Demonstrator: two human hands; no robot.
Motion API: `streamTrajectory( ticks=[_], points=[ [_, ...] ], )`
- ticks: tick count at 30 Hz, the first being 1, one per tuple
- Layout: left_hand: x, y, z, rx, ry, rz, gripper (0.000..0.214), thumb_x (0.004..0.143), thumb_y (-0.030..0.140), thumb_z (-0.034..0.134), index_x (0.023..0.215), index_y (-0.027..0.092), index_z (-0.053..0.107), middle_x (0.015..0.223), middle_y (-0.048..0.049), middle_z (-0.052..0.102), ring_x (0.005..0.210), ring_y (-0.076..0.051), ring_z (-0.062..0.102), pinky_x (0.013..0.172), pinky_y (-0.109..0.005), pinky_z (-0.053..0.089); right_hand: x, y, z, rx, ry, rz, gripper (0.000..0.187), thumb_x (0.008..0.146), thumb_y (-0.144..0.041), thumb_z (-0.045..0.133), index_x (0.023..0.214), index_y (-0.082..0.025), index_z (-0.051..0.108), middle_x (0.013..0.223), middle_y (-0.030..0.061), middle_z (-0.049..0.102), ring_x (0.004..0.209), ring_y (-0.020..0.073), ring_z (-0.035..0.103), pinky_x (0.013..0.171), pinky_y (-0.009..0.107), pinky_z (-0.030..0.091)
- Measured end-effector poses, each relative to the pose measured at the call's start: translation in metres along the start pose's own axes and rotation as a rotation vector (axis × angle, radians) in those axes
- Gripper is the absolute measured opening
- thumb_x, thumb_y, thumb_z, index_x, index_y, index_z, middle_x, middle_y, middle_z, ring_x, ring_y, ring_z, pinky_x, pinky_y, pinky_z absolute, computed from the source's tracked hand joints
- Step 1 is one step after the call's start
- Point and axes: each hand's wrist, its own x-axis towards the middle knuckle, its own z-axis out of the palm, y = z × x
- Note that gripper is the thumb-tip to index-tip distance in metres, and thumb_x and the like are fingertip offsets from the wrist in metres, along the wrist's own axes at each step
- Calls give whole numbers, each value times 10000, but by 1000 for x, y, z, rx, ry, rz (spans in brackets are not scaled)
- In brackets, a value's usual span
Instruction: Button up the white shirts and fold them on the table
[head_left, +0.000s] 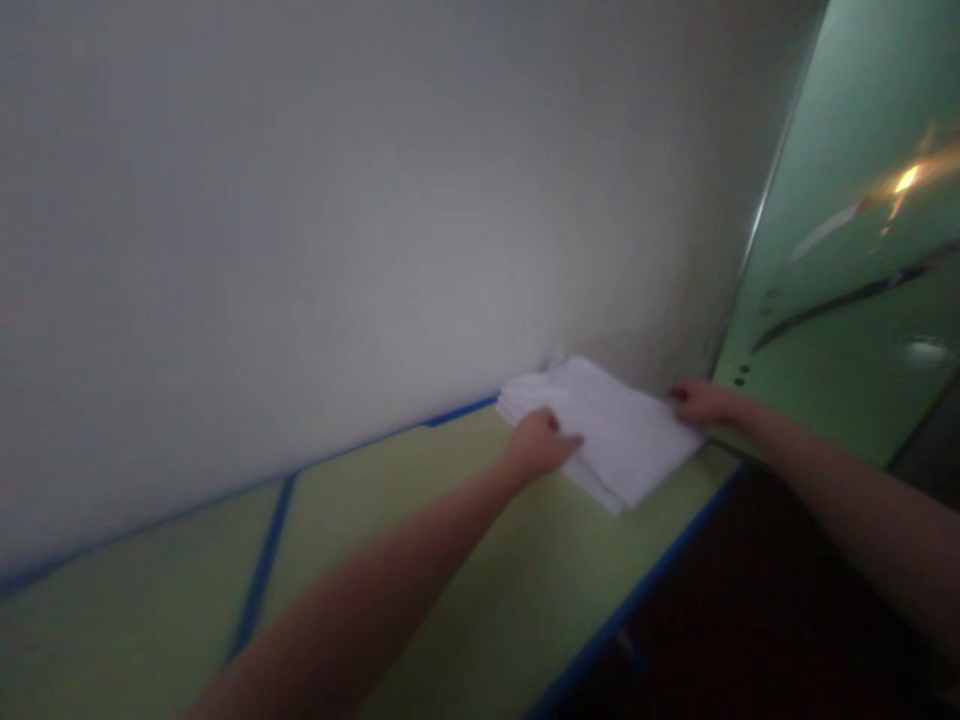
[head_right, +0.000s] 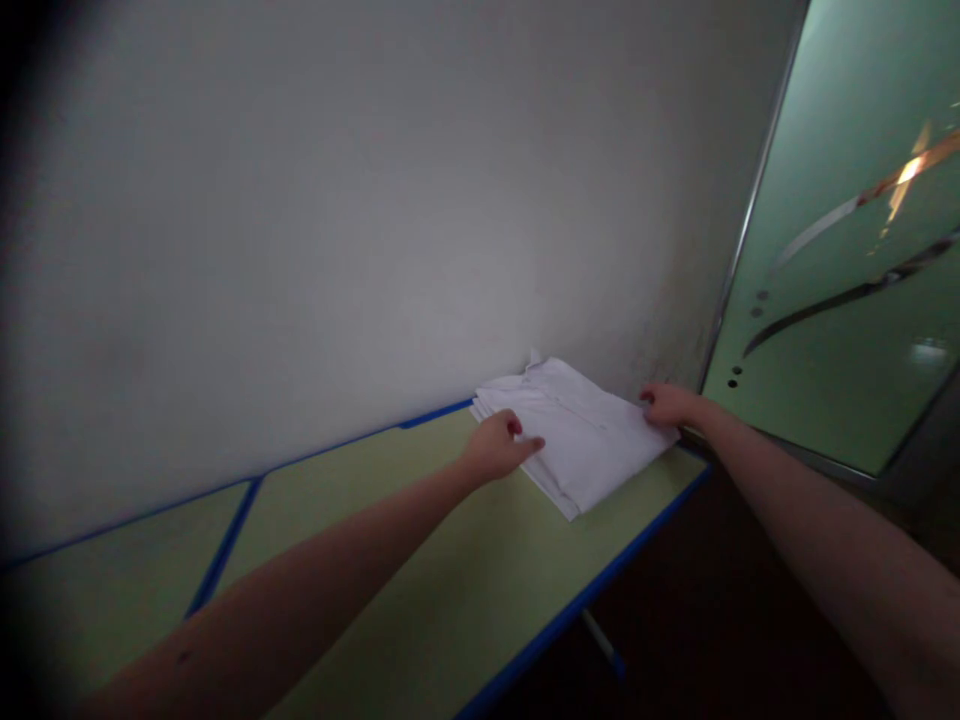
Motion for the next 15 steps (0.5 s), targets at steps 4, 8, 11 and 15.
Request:
streamTrajectory(
  ticks=[4, 8, 11, 15],
  points=[
    [16, -12, 5, 288, 24, 233, 594, 842, 564, 371, 1255, 147, 464, 1324, -147, 472, 1249, -269, 392, 1029, -398, 313, 10, -34, 22, -6, 83, -185, 485, 854, -344, 389, 1280, -133, 486, 1336, 121, 458, 1226, 228, 426, 1014, 338, 342],
    [7, -27, 22, 457, -85, 342, 709, 858, 602, 227, 1377, 126, 301, 1456, -152, 276, 1348, -296, 204, 1084, -431, 175, 12, -48, 33, -131, -94, -227, 534, 875, -485, 305, 1157, -133, 591, 1199, 164, 565, 1125, 281, 516, 943, 418, 399],
    [-4, -32, 25, 491, -71, 372, 738, 858, 615, 133, 1403, 131, 249, 1476, -148, 225, 1362, -287, 160, 1097, -416, 128, 38, -70, 8, -297, 3, -130, 489, 833, -479, 411, 1072, -112, 626, 1088, 201, 603, 1036, 330, 554, 873, 459, 423],
    [-13, -29, 24, 512, -34, 395, 745, 858, 614, 98, 1405, 130, 244, 1468, -163, 235, 1362, -289, 159, 1098, -404, 114, 99, -127, -19, -296, 328, -453, 584, 752, -264, 550, 1307, -123, 435, 1350, 158, 416, 1245, 295, 374, 1024, 407, 301]
  ],
)
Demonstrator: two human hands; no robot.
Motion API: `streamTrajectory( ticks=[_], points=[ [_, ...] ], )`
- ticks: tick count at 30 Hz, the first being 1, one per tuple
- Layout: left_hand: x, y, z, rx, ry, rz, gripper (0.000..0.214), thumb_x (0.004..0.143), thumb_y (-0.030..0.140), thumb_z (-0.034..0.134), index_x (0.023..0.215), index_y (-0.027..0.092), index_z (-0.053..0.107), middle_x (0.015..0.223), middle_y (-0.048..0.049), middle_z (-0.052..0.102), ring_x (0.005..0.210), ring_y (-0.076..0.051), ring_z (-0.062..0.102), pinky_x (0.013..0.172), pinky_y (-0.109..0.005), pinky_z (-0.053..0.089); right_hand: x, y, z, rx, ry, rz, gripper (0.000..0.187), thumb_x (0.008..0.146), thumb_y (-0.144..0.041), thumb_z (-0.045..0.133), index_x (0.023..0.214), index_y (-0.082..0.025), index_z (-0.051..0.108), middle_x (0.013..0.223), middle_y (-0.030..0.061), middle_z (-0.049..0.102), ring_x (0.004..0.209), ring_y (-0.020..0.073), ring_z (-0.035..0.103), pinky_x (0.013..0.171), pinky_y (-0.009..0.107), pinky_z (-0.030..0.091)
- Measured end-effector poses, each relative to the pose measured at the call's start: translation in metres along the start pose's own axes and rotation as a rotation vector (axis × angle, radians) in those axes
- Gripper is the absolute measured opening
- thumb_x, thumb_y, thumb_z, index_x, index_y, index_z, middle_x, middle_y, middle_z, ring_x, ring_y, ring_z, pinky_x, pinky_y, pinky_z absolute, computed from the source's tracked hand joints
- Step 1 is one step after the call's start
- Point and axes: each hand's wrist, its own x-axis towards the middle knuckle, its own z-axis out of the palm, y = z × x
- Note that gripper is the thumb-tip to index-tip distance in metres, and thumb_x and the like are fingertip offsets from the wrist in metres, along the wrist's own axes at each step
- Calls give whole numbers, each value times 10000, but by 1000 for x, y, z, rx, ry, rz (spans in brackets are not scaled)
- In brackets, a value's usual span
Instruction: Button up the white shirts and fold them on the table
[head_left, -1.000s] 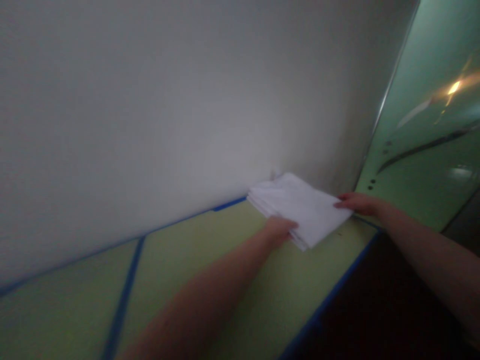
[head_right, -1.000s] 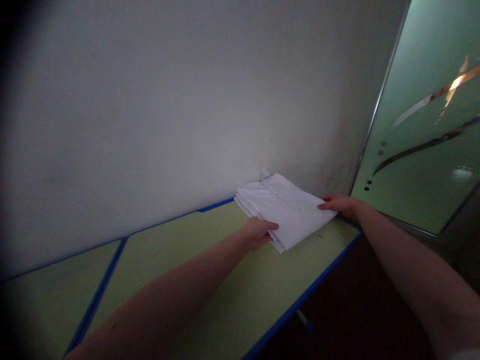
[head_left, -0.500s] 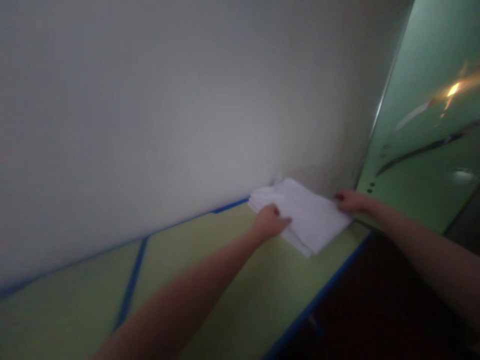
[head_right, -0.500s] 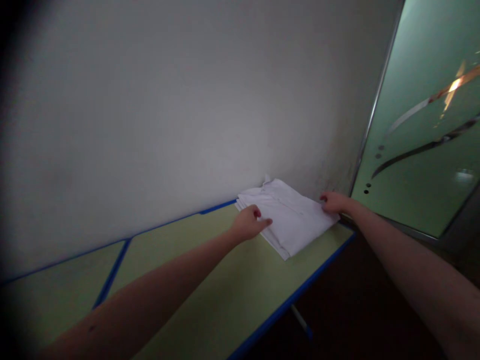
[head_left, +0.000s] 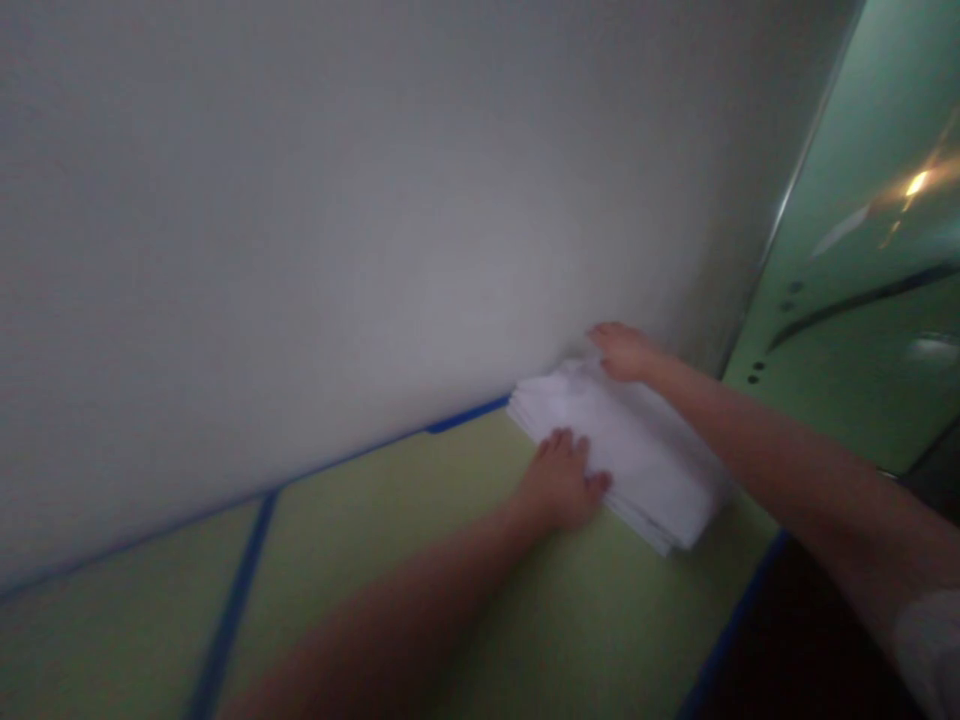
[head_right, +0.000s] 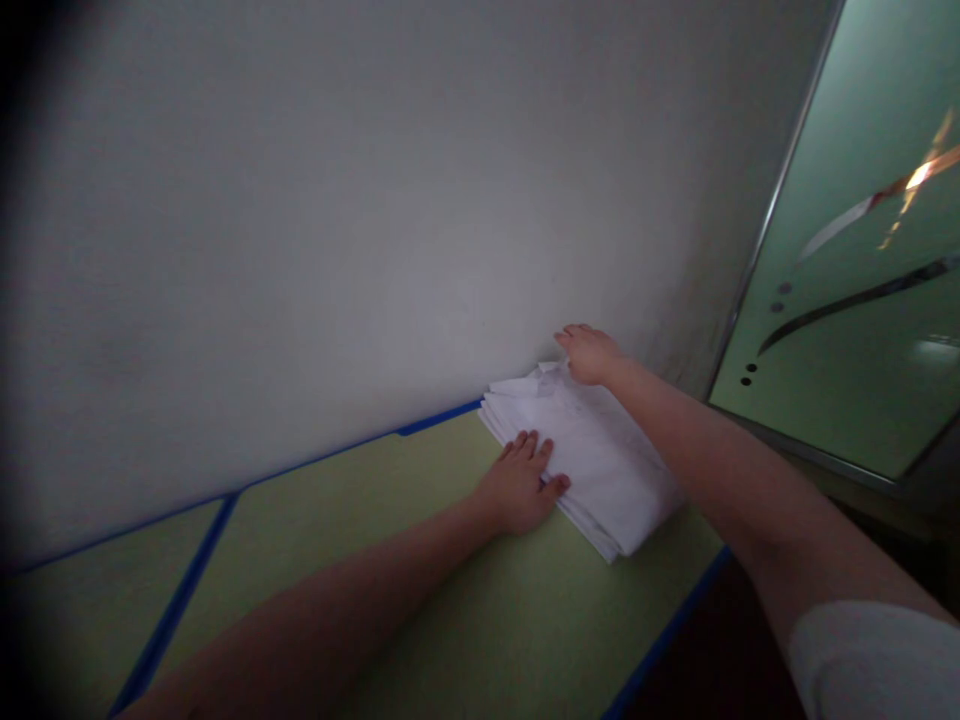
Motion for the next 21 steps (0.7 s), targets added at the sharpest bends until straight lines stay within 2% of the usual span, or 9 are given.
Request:
streamTrajectory(
  ticks=[2, 4, 6, 8, 11, 15, 19, 21],
  points=[
    [-1, 3, -1, 8, 6, 1, 748, 858, 614, 88, 1409, 129, 231, 1469, -168, 230, 1361, -290, 160, 1098, -402, 109, 28, -13, 14, 87, -32, -126, 639, 747, -256, 554, 1347, -116, 383, 1418, 135, 331, 1312, 274, 275, 1079, 389, 222],
    [-2, 5, -1, 9, 3, -9, 757, 854, 619, 81, 1416, 129, 212, 1473, -171, 214, 1362, -295, 153, 1097, -406, 107, 33, -24, 39, 194, -182, -131, 585, 784, -297, 512, 1330, -111, 413, 1413, 129, 346, 1325, 260, 260, 1098, 393, 185],
    [-1, 7, 0, 7, 4, -16, 769, 849, 625, 71, 1419, 125, 200, 1477, -177, 197, 1365, -298, 138, 1096, -414, 102, 17, -27, 64, 266, -313, -65, 530, 840, -345, 425, 1309, -98, 445, 1389, 143, 380, 1316, 258, 287, 1097, 409, 192],
    [0, 9, 2, -1, 1, -15, 785, 843, 634, 64, 1420, 118, 194, 1479, -183, 184, 1367, -300, 128, 1096, -420, 95, -8, -23, 79, 287, -375, -15, 556, 882, -398, 325, 1324, -74, 426, 1400, 158, 354, 1321, 260, 277, 1097, 413, 205],
    [3, 9, 3, -22, -9, -22, 808, 832, 647, 58, 1423, 111, 184, 1482, -185, 174, 1369, -298, 123, 1097, -422, 98, -47, -5, 76, 303, -419, 48, 656, 896, -498, 214, 1383, -77, 337, 1441, 135, 273, 1336, 239, 237, 1106, 384, 207],
    [6, 6, 2, -49, -55, -31, 851, 810, 679, 65, 1425, 102, 179, 1483, -188, 164, 1372, -298, 103, 1100, -422, 113, -105, 25, 56, 355, -475, 125, 803, 834, -646, 240, 1403, -83, 305, 1445, 128, 260, 1340, 246, 223, 1124, 380, 162],
    [1, 1, -2, -50, -113, -2, 879, 800, 696, 98, 1424, 81, 173, 1482, -195, 161, 1375, -285, 98, 1105, -413, 106, -170, 41, 54, 390, -417, 207, 788, 837, -653, 186, 1425, -134, 262, 1472, 70, 199, 1356, 226, 168, 1132, 378, 133],
    [-5, -3, -7, -37, -143, 10, 869, 806, 686, 141, 1423, 75, 174, 1483, -191, 158, 1374, -276, 110, 1105, -401, 117, -190, 45, 52, 390, -417, 232, 782, 840, -643, 170, 1427, -133, 257, 1474, 64, 194, 1356, 219, 167, 1132, 372, 135]
  ],
)
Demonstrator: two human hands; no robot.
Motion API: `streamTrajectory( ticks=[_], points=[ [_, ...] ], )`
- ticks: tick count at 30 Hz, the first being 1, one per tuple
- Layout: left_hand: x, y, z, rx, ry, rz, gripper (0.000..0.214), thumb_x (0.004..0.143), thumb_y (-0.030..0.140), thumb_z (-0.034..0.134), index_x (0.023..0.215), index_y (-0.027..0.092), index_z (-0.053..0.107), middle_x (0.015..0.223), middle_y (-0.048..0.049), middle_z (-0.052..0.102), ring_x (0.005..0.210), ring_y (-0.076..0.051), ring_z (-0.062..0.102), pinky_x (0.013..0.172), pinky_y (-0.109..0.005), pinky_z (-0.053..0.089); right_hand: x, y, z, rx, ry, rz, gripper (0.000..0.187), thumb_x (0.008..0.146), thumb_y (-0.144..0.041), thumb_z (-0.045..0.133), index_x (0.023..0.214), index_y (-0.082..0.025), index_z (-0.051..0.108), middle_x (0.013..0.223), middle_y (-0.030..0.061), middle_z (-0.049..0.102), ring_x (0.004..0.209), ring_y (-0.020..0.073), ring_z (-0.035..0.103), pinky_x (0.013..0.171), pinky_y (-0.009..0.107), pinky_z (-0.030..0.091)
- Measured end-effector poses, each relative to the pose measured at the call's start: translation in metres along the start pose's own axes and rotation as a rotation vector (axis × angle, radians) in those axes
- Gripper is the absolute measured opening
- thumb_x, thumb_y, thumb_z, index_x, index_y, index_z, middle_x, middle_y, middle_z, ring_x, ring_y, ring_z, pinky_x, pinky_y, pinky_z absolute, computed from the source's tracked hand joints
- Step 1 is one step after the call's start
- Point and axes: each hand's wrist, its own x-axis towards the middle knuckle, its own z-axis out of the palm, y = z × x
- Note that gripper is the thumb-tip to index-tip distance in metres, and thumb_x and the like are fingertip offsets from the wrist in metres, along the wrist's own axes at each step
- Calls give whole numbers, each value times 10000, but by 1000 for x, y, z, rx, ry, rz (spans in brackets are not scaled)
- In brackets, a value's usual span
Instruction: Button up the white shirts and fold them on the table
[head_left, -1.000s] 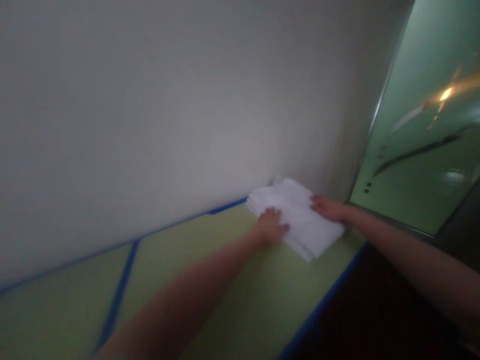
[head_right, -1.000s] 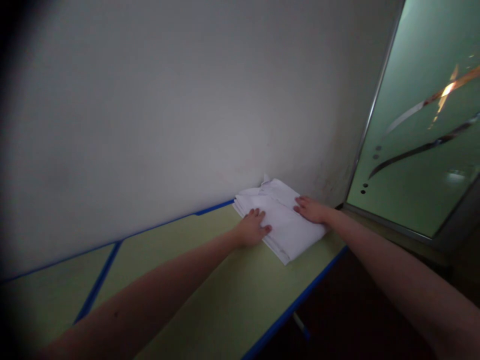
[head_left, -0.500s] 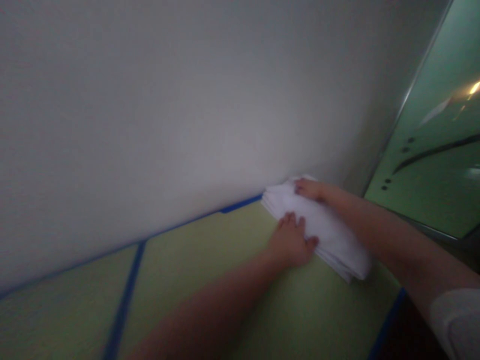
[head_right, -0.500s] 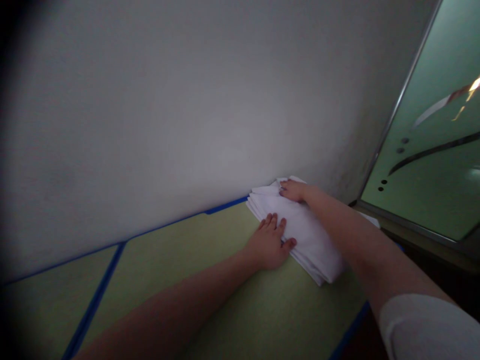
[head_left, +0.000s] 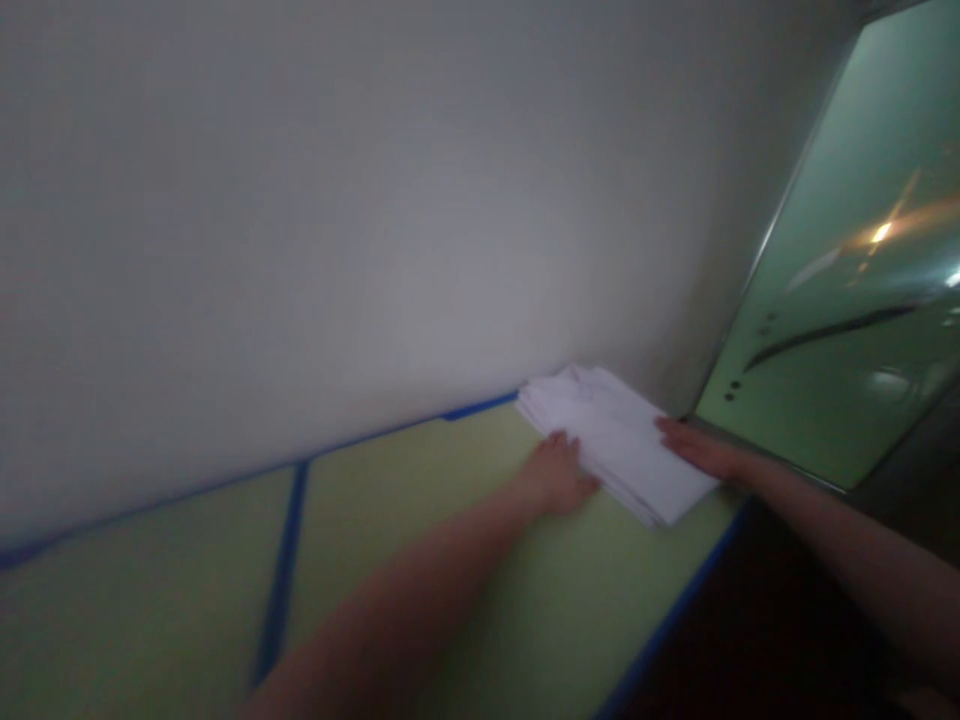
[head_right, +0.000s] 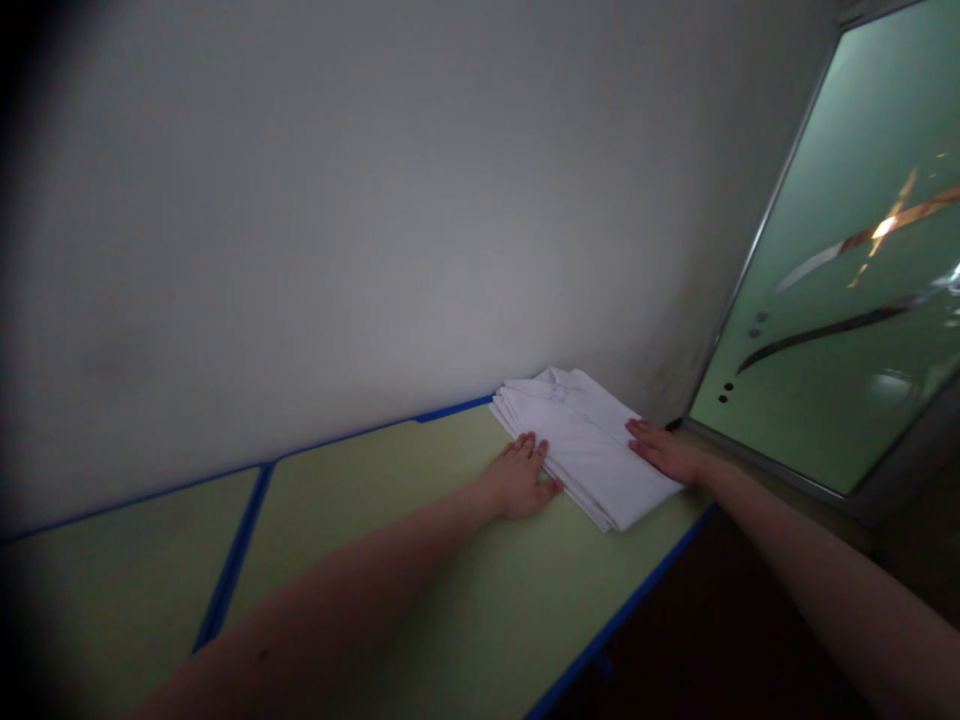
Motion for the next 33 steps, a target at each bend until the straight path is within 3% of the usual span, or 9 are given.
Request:
streamTrajectory(
  ticks=[4, 8, 11, 13, 17, 21, 24, 28, 33],
  points=[
    [-23, -18, -26, 56, -158, 43, 816, 795, 648, 304, 1382, 81, 297, 1453, -175, 267, 1332, -266, 259, 1062, -350, 244, -8, -14, -26, -26, -8, -6, 777, 823, -652, 231, 1387, -131, 351, 1428, 97, 316, 1324, 254, 266, 1119, 395, 184],
    [-65, -53, -78, 115, -279, -22, 611, 798, 587, 368, 1156, 140, 579, 1213, -149, 577, 1101, -264, 536, 896, -337, 406, 0, -72, -65, -47, 68, -97, 704, 846, -613, 264, 1354, -147, 410, 1386, 107, 393, 1270, 259, 373, 1085, 394, 265],
    [-115, -85, -125, 150, -214, -128, 505, 813, 544, 375, 916, 158, 683, 969, -126, 685, 883, -240, 616, 775, -322, 435, 7, -140, -76, -55, 64, -241, 620, 846, -576, 338, 1280, -164, 500, 1316, 113, 482, 1183, 253, 477, 1014, 374, 363],
    [-157, -105, -156, 160, -140, -219, 427, 797, 507, 430, 885, 180, 689, 898, -92, 699, 800, -208, 618, 727, -295, 429, 12, -191, -72, -40, 27, -371, 553, 835, -553, 395, 1211, -182, 558, 1225, 106, 564, 1080, 242, 555, 931, 351, 429],
    [-257, -141, -212, 236, -75, -404, 380, 785, 464, 451, 892, 191, 693, 856, -66, 702, 764, -185, 609, 718, -272, 410, 27, -299, -46, 34, -51, -600, 468, 818, -496, 463, 1134, -176, 593, 1056, 86, 653, 894, 203, 624, 788, 291, 475],
    [-370, -175, -253, 273, -33, -675, 371, 749, 454, 484, 931, 202, 687, 901, -56, 701, 833, -187, 603, 761, -257, 396, 40, -419, -9, 94, -111, -752, 431, 797, -457, 511, 1105, -169, 606, 1058, 79, 652, 893, 200, 618, 780, 280, 458],
    [-455, -195, -263, 300, -40, -829, 387, 754, 466, 470, 920, 188, 683, 893, -60, 701, 820, -184, 606, 738, -246, 401, 40, -514, 20, 147, -158, -778, 359, 771, -424, 561, 1014, -174, 647, 1019, 75, 663, 906, 216, 609, 794, 292, 442],
    [-548, -210, -247, 268, -65, -977, 432, 763, 496, 444, 911, 168, 682, 915, -80, 698, 844, -199, 611, 738, -250, 415, 24, -631, 58, 237, -176, -775, 425, 782, -436, 566, 1113, -173, 600, 1060, 79, 651, 921, 207, 608, 776, 275, 448],
    [-606, -225, -213, 268, 33, -1018, 550, 746, 574, 437, 1030, 159, 660, 1040, -113, 669, 920, -227, 610, 784, -265, 426, 1, -736, 88, 325, -157, -715, 466, 910, -454, 332, 1148, -140, 580, 1159, 133, 601, 1003, 248, 591, 753, 323, 471]
  ],
)
